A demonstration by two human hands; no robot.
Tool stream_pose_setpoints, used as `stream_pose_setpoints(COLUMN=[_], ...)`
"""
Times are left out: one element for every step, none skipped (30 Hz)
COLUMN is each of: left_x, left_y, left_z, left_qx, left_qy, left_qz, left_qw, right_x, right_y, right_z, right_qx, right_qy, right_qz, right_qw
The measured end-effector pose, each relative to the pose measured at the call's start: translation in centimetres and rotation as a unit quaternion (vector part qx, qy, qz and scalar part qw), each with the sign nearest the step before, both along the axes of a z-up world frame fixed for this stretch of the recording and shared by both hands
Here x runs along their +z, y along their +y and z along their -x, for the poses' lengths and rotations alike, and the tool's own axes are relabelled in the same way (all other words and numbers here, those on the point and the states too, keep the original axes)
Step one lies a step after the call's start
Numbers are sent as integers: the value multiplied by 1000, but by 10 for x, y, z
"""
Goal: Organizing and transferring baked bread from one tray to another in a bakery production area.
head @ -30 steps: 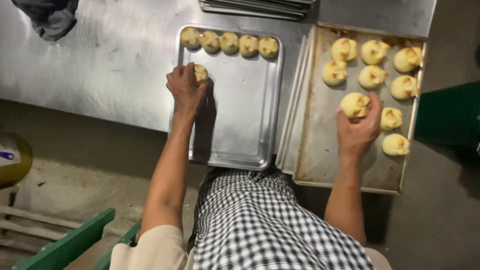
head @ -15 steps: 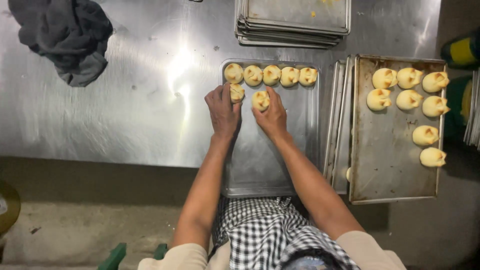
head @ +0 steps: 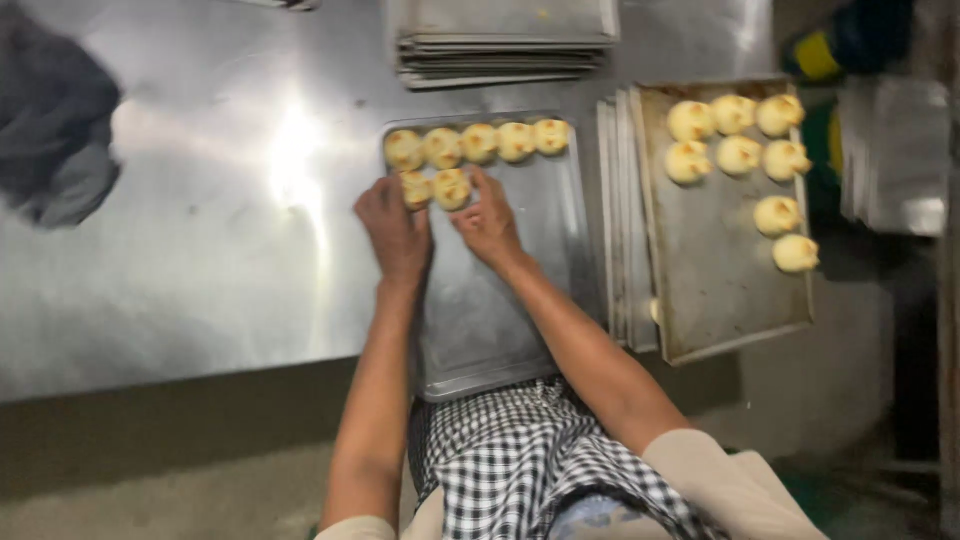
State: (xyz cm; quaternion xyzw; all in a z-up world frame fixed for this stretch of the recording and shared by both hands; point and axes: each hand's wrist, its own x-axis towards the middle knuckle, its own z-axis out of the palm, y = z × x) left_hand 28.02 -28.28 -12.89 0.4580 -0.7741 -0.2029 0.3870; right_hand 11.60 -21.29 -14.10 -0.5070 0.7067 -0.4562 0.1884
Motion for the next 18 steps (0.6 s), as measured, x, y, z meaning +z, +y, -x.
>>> stream_pose_setpoints(left_x=[13,26,39,51,62,60,56,53,60,68,75,84,93,100,97,94,92,87], left_y=[2,1,11,21,31,38,47,58,69,82,95,103,111,121,121,122,122,125], left_z=[-2,-6,1,6,11,28,46,61,89,116,144,175,205,233,253,277,300,314], left_qx=[-5,-6,-22,2,26,21,22,24,21,-38,-98,-97,-133,-171,-172,-173,-173,-172], left_qy=[6,9,11,3,-4,-5,2,6,3,36,67,63,60,56,49,22,-4,-7], left_qz=[-15,-28,-22,6,34,41,65,88,93,87,80,87,75,60,64,65,66,66], left_qw=[1000,1000,999,1000,999,999,998,996,995,995,990,990,986,982,982,983,983,983], right_x=[13,25,40,54,67,81,94,107,118,129,140,140,138,136,135,135,134,129], right_y=[8,11,28,42,57,76,97,118,140,162,185,206,226,249,267,285,303,315], right_z=[4,7,20,31,42,54,66,77,91,105,119,139,159,176,194,216,237,257], right_qx=[30,64,49,104,159,154,174,196,194,182,169,171,127,81,81,1,-79,-78], right_qy=[-28,-57,-54,-18,20,18,16,12,9,11,13,11,1,-13,-19,74,164,162], right_qz=[-8,-13,-6,-40,-74,-68,-67,-67,-62,-75,-88,-80,-68,-59,-54,-24,5,5], right_qw=[999,996,997,994,984,986,982,978,979,980,982,982,990,995,995,997,983,984])
